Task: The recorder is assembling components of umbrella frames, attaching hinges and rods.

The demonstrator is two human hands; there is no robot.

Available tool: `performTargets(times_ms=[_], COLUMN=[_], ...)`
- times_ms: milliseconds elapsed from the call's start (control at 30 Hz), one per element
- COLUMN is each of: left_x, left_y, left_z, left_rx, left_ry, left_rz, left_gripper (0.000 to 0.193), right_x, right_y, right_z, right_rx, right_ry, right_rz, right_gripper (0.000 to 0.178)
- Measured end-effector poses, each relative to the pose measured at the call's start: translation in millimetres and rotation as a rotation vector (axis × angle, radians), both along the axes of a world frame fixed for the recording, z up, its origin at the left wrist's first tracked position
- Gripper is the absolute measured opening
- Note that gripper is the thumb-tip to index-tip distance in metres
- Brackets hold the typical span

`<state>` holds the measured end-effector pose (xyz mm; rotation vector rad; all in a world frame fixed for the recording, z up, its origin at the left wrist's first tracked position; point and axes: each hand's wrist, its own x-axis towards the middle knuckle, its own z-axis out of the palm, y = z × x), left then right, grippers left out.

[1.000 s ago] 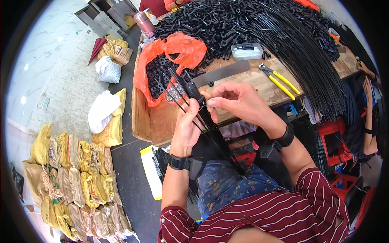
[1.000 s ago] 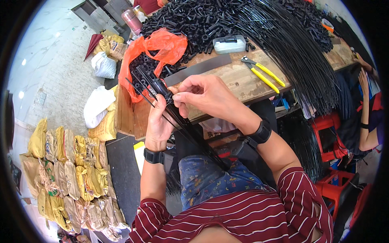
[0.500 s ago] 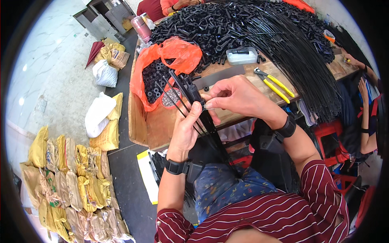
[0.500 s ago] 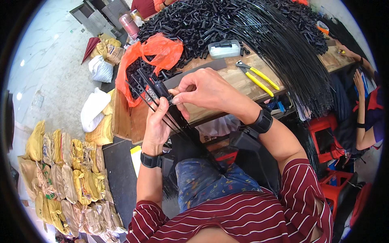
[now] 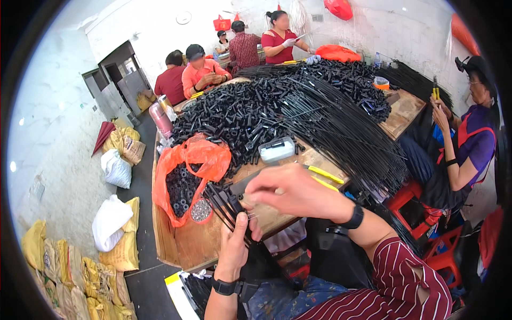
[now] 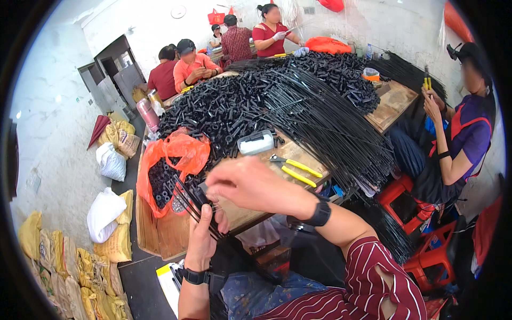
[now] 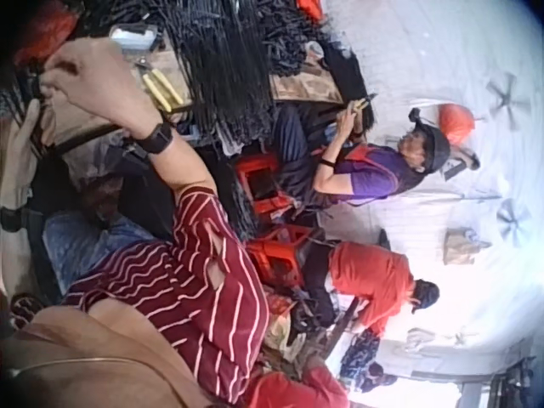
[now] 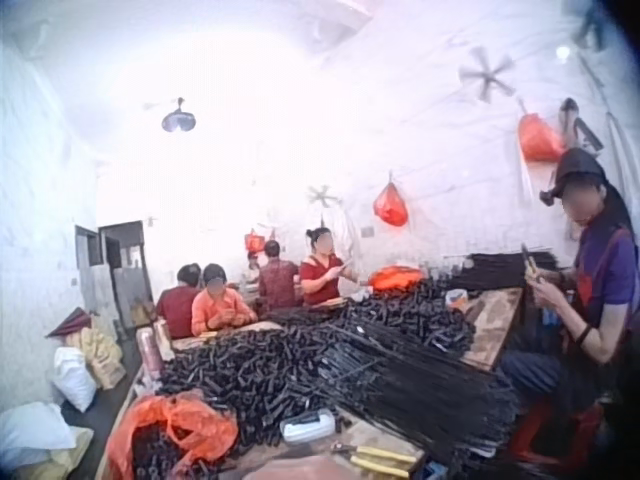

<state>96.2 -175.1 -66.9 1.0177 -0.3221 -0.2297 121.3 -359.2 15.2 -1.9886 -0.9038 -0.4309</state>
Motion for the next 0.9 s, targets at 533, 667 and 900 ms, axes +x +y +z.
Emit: performTargets(times_ms=[533, 667, 900], left_x=[0.9, 9.3, 7.5], left_y=[8.8, 2.5, 3.9], left_z=[-3.8, -1.1, -2.9], left_rx=[0.054, 0.024, 0.008], left_ry=[0.000, 0.038, 0.051], left_rz=[0.085, 0.098, 0.107], left_gripper=[0.029, 0.026, 0.024], right_x=[-79.5, -87.6, -95.0], right_y=[-53.6, -49.8, -52.3], right_z=[102.1, 96.9, 91.1], right_rx=[0.914, 0.933, 0.935], right_ry=[-0.407, -0.427, -0.534], right_rz=[0.523, 0.486, 0.441], right_gripper=[0.055, 0.053, 0.049])
